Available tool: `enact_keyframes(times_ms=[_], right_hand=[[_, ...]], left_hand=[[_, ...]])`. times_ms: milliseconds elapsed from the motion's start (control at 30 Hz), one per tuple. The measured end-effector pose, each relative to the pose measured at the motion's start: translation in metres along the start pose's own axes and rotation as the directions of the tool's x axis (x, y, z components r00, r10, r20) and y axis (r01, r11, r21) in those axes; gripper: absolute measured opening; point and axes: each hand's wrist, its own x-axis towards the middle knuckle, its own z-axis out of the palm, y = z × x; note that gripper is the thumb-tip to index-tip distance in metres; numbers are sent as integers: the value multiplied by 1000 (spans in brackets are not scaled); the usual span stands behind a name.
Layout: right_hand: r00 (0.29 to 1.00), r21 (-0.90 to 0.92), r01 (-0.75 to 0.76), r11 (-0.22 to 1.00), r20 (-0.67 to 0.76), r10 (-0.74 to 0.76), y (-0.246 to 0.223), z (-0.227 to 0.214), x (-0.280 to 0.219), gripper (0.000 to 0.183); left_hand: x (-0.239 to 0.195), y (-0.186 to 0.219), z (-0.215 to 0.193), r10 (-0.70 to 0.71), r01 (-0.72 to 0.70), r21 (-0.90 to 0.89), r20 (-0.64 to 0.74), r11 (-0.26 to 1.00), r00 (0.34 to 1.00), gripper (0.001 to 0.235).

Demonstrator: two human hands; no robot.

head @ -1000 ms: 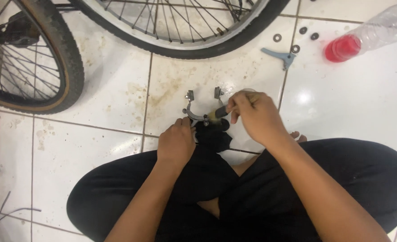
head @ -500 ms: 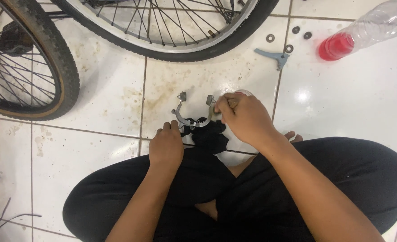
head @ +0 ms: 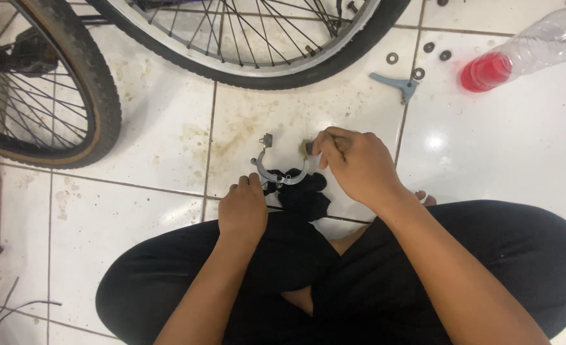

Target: The person sits on the floor and cleans a bicycle brake caliper using a black cloth and a brush. They wipe the caliper, dip the brush into a small container of red liquid, and scrub the metal parts thoroughly.

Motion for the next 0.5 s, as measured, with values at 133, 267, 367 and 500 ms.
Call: enact_keyframes(times_ms=[133, 267, 367, 500], right_hand=[[999, -83, 32, 996, -19, -34, 6, 9, 3, 44], [997, -90, 8, 996, 81, -1, 2, 10, 1, 49], [996, -27, -37, 999, 85, 39, 1, 6, 2, 51], [995, -46, -44, 998, 90, 48, -1, 5, 3, 50]], left_hand=[[-1, -1, -3, 12, -12, -13, -9, 1000, 1000, 13], [0, -1, 4, 24, -24, 2, -20, 1000, 1000, 12], [0, -2, 1, 20, -20, 0, -23, 1000, 1000, 11], [-1, 0, -1, 31, -30, 16, -23, 999, 999, 11]])
